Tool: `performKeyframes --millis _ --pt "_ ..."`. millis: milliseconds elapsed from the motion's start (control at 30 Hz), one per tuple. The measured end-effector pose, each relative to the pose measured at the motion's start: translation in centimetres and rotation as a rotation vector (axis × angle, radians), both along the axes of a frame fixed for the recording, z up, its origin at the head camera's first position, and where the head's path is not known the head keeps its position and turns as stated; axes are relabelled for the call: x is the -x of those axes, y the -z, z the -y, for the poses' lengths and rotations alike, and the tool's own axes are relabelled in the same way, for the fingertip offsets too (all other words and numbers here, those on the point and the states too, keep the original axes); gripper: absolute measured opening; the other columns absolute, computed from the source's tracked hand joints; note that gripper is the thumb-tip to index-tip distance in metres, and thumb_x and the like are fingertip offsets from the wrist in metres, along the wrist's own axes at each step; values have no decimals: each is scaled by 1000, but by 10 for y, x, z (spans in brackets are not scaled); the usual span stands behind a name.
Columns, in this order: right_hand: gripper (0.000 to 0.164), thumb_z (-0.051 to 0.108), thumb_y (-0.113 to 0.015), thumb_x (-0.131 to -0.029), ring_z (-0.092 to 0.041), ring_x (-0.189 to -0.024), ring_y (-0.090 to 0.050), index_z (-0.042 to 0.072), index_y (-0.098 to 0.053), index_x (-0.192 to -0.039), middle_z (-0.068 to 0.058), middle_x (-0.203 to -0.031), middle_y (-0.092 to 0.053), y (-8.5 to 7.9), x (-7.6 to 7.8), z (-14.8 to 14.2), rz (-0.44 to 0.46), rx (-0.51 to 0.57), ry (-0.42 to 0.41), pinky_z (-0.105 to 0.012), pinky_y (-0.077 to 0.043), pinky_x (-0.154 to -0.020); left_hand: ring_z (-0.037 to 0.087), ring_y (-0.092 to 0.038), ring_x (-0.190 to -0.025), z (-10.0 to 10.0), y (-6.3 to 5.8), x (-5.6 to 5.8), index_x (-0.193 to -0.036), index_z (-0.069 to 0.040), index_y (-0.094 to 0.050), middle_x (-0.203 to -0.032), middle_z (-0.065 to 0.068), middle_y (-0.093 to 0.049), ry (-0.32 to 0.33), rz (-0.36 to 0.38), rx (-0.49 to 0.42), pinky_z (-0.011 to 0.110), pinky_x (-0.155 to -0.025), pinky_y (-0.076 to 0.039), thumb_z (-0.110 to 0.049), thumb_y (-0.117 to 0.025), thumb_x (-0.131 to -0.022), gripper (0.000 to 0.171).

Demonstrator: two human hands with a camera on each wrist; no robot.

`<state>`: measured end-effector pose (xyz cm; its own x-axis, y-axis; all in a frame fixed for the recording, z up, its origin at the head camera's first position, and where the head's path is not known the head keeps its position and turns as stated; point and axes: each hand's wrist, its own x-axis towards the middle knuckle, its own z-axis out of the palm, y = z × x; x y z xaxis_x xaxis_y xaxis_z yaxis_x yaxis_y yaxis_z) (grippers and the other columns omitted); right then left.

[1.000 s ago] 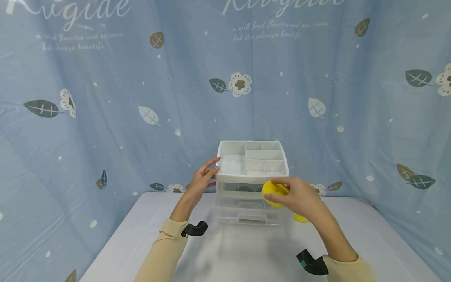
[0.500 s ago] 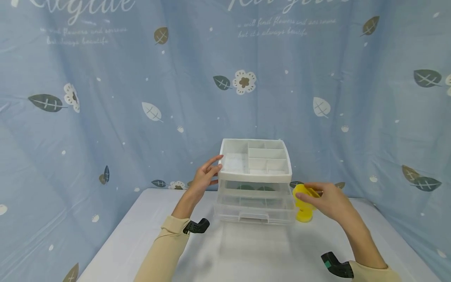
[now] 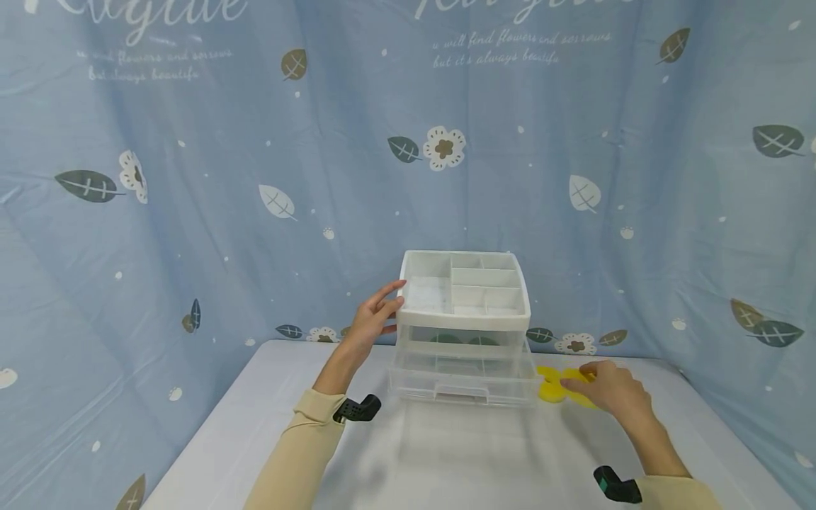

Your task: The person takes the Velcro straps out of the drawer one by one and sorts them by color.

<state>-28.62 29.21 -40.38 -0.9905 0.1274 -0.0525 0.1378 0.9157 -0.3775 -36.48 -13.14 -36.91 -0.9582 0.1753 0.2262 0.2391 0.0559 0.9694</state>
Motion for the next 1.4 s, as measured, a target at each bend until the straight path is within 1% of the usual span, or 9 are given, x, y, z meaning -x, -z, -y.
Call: performKeyframes --millis 200,367,567,700,800,900,933,1200,1400 --pt "87 64 -68 -80 -43 -86 -63 -10 -59 -125 -36 -124 -57 21 6 -11 20 -1 14 -48 -52 -63 19 -65 -103 1 3 1 -136 -46 -53 -106 2 -60 6 -17 -6 52 -100 -50 -43 -61 -96 40" --pt "83 60 -68 -82 -44 -87 -61 -9 -57 -127 -35 -125 -56 38 12 -18 18 4 56 -50 -52 -65 19 -64 -104 1 2 1 -135 -47 -53 -108 2 -60 4 -9 3 47 -98 -53 -44 -60 -96 39" --pt "74 53 -64 -89 -53 -102 -56 -6 -54 -131 -35 -130 -53 60 25 -22 -34 -7 81 -59 -51 -74 16 -63 -102 2 0 1 -139 -43 -51 -105 -1 -59 19 5 5 44 -98 -53 -42 -58 -98 41" --pt "66 46 -61 -94 -54 -110 -53 -6 -53 -134 -34 -133 -52 71 33 -24 -102 -26 59 -63 -50 -79 12 -63 -99 1 -11 -9 -144 -36 -48 -102 -3 -59 39 27 12 44 -100 -52 -35 -56 -101 44" --pt "63 42 -61 -95 -53 -108 -54 -7 -52 -133 -34 -130 -54 77 36 -25 -144 -34 44 -64 -49 -81 12 -63 -99 1 -12 -9 -144 -35 -48 -102 -3 -59 42 34 11 44 -99 -52 -34 -56 -101 44" --pt "62 41 -60 -96 -52 -107 -55 -7 -51 -134 -34 -127 -55 82 39 -26 -152 -44 39 -64 -49 -83 13 -63 -100 1 -2 0 -142 -40 -49 -102 -3 -59 31 36 2 45 -99 -52 -37 -57 -100 43" --pt "62 41 -59 -96 -52 -107 -54 -7 -50 -135 -35 -127 -54 83 39 -27 -152 -46 38 -65 -48 -84 13 -63 -101 1 -1 1 -141 -42 -50 -103 -3 -60 25 32 -1 45 -99 -52 -39 -58 -99 42" --pt "55 34 -57 -98 -53 -107 -52 -6 -51 -135 -37 -128 -51 90 43 -25 -141 -52 4 -68 -44 -92 17 -64 -102 -1 0 0 -136 -45 -53 -105 0 -60 11 -3 -12 45 -98 -53 -41 -60 -97 39" --pt "52 32 -58 -99 -54 -107 -51 -5 -52 -135 -38 -127 -50 90 42 -25 -153 -53 -39 -69 -43 -92 18 -64 -102 0 2 1 -135 -46 -53 -105 1 -60 11 -1 -18 45 -97 -53 -42 -60 -97 39"
